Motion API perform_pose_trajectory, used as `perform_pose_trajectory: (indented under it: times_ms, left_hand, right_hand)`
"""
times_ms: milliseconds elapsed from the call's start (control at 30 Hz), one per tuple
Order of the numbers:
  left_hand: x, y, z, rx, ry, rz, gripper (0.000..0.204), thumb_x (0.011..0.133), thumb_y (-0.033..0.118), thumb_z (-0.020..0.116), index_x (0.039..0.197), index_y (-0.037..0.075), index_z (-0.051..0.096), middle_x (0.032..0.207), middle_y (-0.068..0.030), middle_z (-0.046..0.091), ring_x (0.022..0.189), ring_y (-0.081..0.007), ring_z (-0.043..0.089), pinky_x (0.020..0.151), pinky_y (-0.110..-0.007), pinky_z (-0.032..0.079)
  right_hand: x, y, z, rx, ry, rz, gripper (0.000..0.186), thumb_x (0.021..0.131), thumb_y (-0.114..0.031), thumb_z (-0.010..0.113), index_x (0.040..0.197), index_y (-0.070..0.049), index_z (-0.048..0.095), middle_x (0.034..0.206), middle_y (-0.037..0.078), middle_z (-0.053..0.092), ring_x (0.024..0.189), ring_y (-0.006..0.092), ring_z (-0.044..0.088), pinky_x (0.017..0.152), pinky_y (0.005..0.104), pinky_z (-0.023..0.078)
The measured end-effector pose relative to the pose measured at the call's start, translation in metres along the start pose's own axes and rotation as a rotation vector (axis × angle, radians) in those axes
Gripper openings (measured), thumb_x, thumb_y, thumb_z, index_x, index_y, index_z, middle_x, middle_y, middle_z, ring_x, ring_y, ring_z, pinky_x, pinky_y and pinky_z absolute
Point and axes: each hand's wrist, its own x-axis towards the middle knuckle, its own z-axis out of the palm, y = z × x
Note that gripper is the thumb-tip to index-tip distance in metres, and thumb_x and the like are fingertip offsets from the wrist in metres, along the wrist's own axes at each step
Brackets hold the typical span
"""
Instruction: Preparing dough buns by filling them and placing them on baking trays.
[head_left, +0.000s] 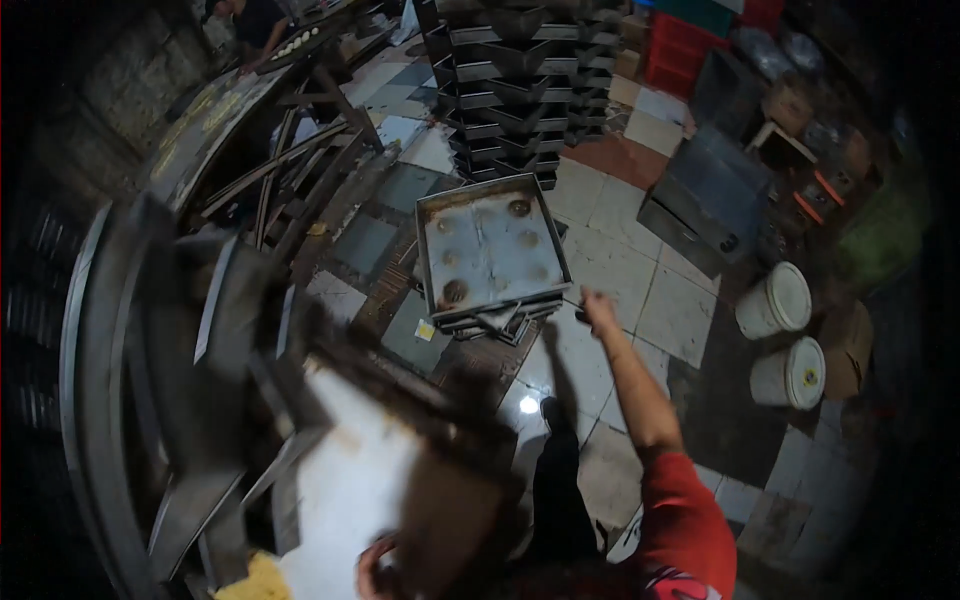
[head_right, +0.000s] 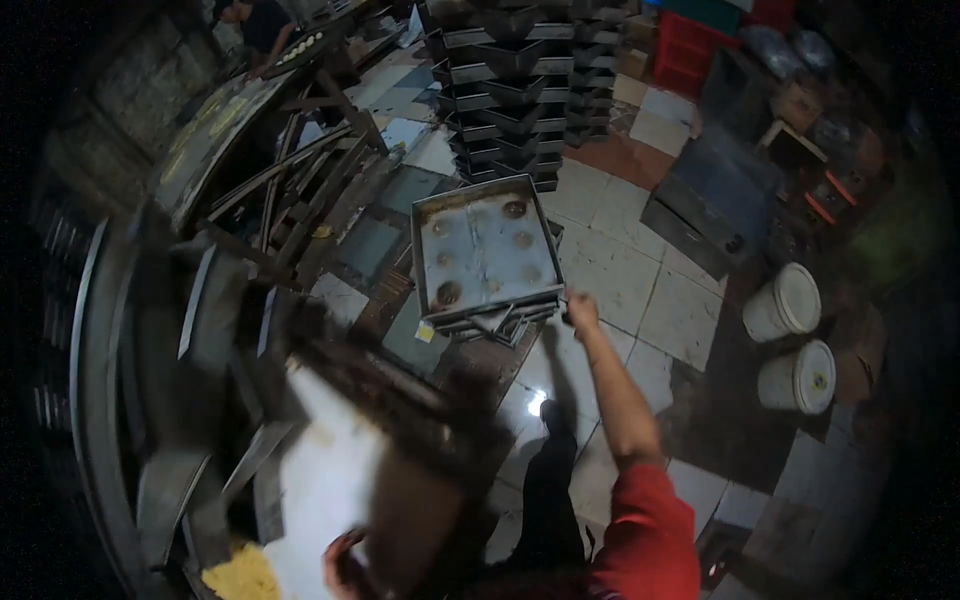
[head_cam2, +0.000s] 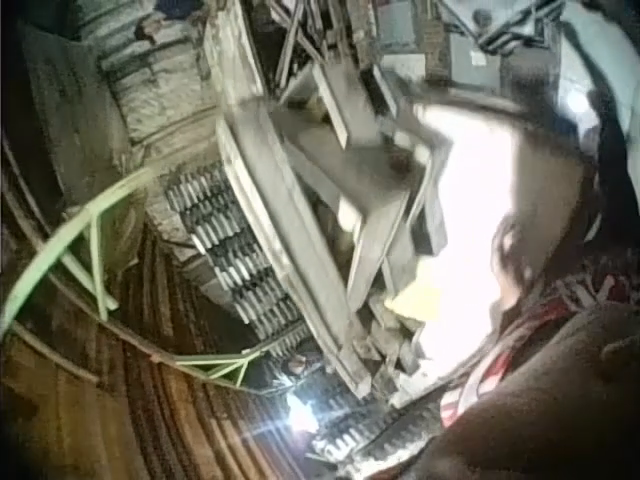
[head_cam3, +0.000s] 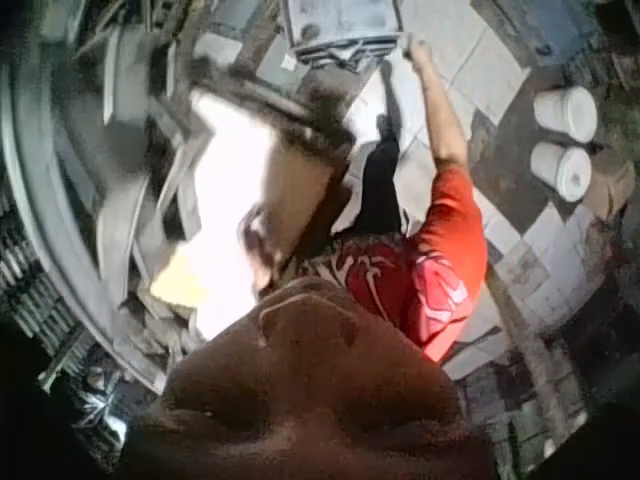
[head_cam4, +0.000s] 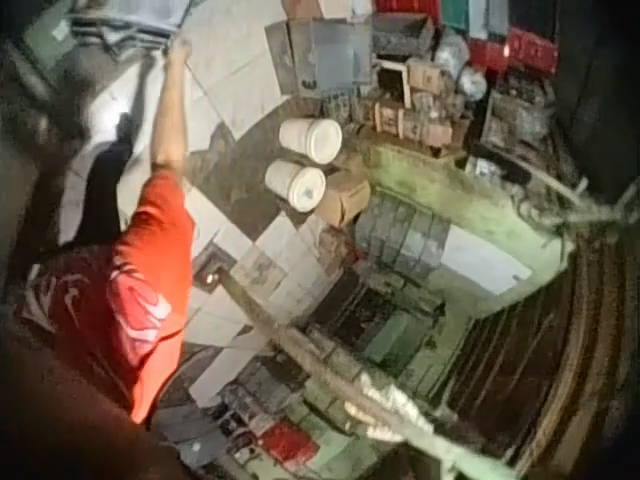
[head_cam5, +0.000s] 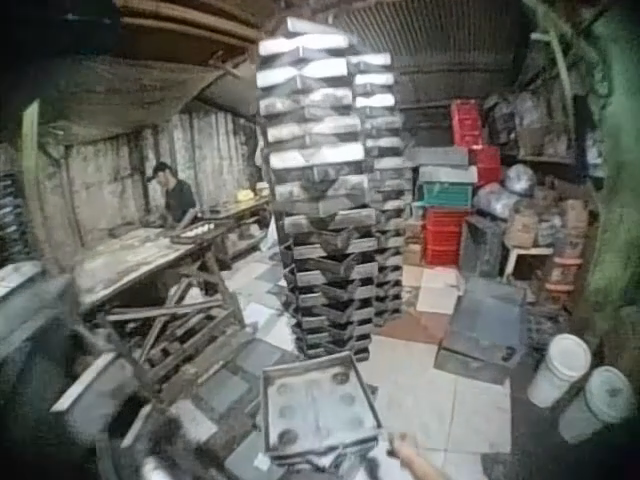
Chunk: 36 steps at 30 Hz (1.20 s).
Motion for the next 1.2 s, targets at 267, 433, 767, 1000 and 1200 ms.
perform_pose_trajectory:
  times_ms: [267,433,767,1000,1200]
  left_hand:
    - [0.014,-0.009,0.076,0.132,0.767,-0.324,0.035,0.094,0.007,0.04,0.127,-0.004,0.038,0.117,-0.0213,0.052,0.113,-0.0297,0.05,0.098,-0.038,0.043]
    - [0.01,0.016,0.08,0.255,0.607,-0.27,0.035,0.091,0.006,0.048,0.122,-0.007,0.041,0.11,-0.0203,0.057,0.101,-0.0274,0.056,0.091,-0.038,0.046]
    - [-0.074,0.094,0.06,0.068,0.629,-0.28,0.033,0.095,0.016,0.046,0.123,-0.001,0.046,0.111,-0.0143,0.058,0.097,-0.0233,0.058,0.091,-0.035,0.042]
    - [-0.137,0.113,0.002,-0.309,0.558,0.278,0.048,0.082,0.011,0.053,0.127,-0.002,0.044,0.128,-0.0168,0.05,0.122,-0.0283,0.044,0.106,-0.039,0.028]
    - [-0.195,0.162,-0.106,0.408,0.967,0.703,0.065,0.09,0.041,0.048,0.133,-0.005,0.032,0.137,-0.0203,0.035,0.128,-0.0328,0.032,0.107,-0.045,0.023]
  right_hand:
    - [0.193,0.06,0.105,0.209,-0.407,-0.026,0.066,0.079,-0.033,0.06,0.131,0.001,0.038,0.103,0.014,0.063,0.094,0.0264,0.059,0.079,0.0348,0.048]
    - [0.113,0.055,0.124,0.345,-0.213,-0.16,0.042,0.074,-0.005,0.049,0.115,-0.007,0.054,0.068,-0.001,0.051,0.057,0.0116,0.045,0.053,0.0271,0.037]
    - [-0.205,-0.053,-0.251,0.413,-0.071,-0.082,0.055,0.066,-0.003,0.05,0.12,0.002,0.048,0.104,0.011,0.058,0.089,0.0221,0.058,0.073,0.0334,0.048]
    - [-0.318,-0.124,-0.338,0.484,-0.297,-0.439,0.039,0.089,-0.037,0.047,0.1,0.0,0.055,0.084,0.01,0.057,0.071,0.0219,0.054,0.065,0.0327,0.046]
    - [-0.485,-0.233,-0.253,0.902,-0.948,-0.404,0.041,0.078,-0.022,0.054,0.113,0.0,0.053,0.1,0.01,0.058,0.089,0.023,0.057,0.077,0.0335,0.047]
